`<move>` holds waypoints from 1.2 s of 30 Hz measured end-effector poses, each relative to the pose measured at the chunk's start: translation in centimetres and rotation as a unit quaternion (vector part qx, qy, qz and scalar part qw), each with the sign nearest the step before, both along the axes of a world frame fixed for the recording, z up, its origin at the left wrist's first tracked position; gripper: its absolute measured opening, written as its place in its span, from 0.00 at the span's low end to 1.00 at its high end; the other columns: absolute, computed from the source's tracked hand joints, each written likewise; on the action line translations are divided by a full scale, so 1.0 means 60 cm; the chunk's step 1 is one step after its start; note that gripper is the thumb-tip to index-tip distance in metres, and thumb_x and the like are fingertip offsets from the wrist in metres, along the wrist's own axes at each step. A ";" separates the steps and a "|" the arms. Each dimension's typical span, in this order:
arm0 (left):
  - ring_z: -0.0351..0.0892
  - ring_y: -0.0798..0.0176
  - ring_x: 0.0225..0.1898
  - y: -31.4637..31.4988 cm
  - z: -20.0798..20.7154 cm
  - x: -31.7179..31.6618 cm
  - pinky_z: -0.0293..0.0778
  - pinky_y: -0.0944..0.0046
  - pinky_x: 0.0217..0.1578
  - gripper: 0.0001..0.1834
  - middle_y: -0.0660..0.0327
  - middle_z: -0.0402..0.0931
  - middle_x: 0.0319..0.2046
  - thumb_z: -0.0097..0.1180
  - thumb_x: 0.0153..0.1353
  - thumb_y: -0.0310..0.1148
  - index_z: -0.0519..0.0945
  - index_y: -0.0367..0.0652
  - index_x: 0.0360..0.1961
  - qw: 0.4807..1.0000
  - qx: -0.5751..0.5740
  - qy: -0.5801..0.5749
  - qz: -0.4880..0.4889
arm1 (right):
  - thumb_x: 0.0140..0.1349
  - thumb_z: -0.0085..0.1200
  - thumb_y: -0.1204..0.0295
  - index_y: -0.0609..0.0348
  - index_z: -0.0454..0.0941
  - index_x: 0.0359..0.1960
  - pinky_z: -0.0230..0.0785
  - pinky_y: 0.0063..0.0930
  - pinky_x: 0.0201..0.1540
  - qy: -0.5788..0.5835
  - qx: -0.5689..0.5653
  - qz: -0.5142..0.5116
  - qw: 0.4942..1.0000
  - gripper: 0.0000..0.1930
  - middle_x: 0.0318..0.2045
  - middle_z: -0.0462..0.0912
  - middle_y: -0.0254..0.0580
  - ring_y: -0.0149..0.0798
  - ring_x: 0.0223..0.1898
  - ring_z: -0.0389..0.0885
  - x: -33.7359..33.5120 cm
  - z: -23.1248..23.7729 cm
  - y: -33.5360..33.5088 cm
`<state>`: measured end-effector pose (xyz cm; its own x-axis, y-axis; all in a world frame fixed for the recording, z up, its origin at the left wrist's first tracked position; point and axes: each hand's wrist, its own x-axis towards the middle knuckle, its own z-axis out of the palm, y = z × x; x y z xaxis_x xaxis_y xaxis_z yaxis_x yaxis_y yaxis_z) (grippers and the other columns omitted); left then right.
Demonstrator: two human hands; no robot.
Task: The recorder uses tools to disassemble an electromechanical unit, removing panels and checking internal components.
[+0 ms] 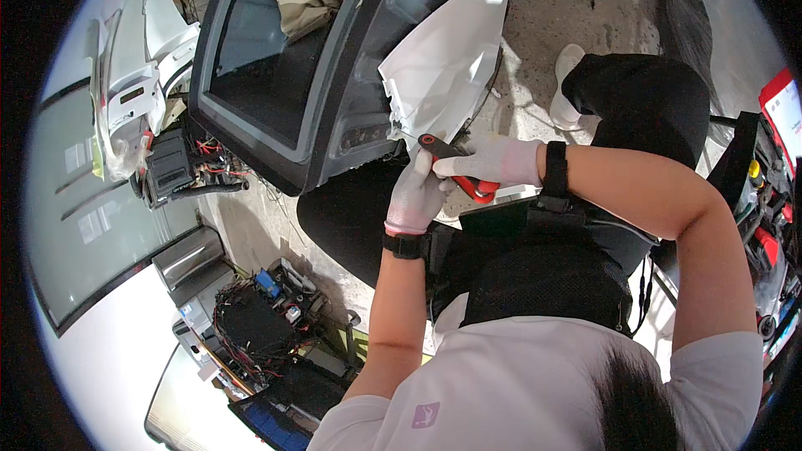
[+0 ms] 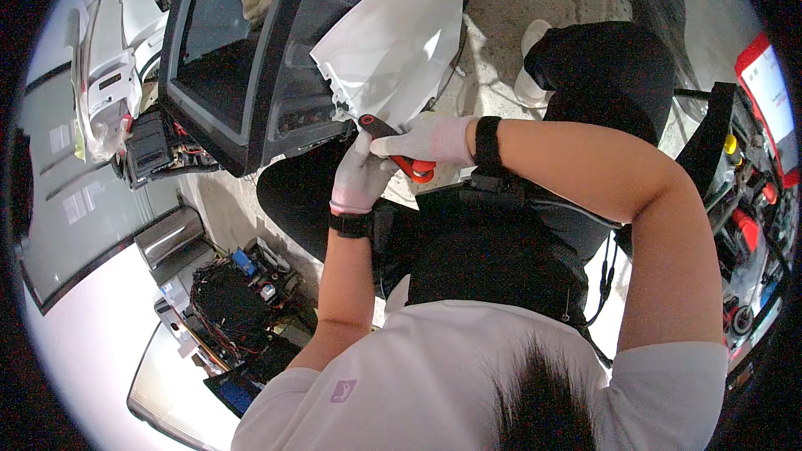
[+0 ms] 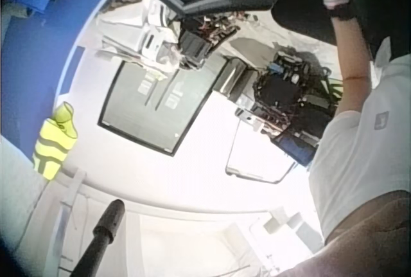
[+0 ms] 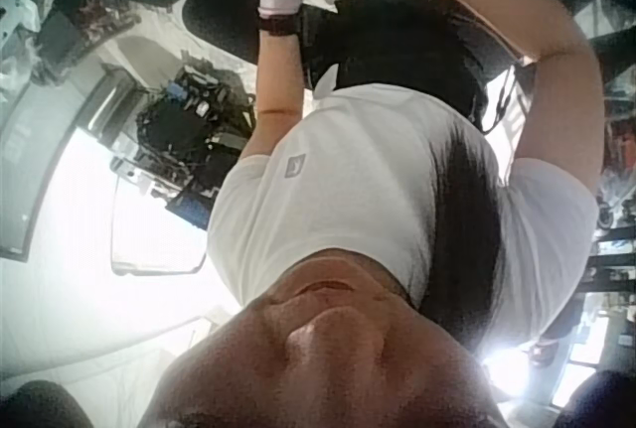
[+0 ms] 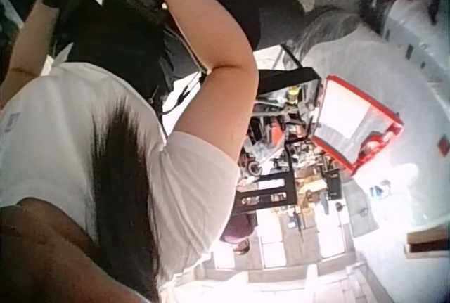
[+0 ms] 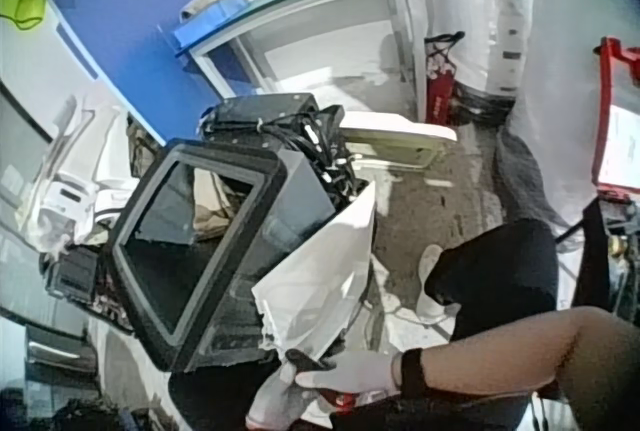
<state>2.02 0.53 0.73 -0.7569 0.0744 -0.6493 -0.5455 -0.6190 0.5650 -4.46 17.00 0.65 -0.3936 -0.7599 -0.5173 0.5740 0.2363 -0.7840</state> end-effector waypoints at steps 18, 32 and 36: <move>0.68 0.73 0.23 -0.011 -0.016 0.000 0.60 0.74 0.21 0.24 0.65 0.76 0.30 0.47 0.64 0.52 0.75 0.42 0.47 0.991 -0.106 -0.041 -0.070 | 0.62 0.46 0.48 0.64 0.74 0.43 0.74 0.40 0.33 0.439 0.200 0.010 0.876 0.27 0.29 0.82 0.55 0.52 0.28 0.82 0.036 0.012 -0.005; 0.66 0.71 0.23 -0.031 -0.033 0.000 0.62 0.73 0.24 0.29 0.65 0.72 0.30 0.50 0.61 0.56 0.72 0.42 0.51 0.978 -0.169 -0.034 -0.116 | 0.55 0.54 0.49 0.63 0.73 0.41 0.71 0.38 0.38 0.327 0.204 0.105 0.917 0.27 0.32 0.81 0.52 0.48 0.34 0.82 0.022 -0.006 -0.006; 0.55 0.77 0.21 -0.006 0.001 -0.001 0.54 0.76 0.20 0.21 0.72 0.54 0.22 0.48 0.65 0.53 0.65 0.47 0.28 0.978 -0.152 -0.061 -0.126 | 0.59 0.51 0.59 0.60 0.67 0.47 0.73 0.44 0.38 0.410 0.250 0.106 0.871 0.20 0.32 0.80 0.54 0.54 0.34 0.81 0.021 0.024 0.003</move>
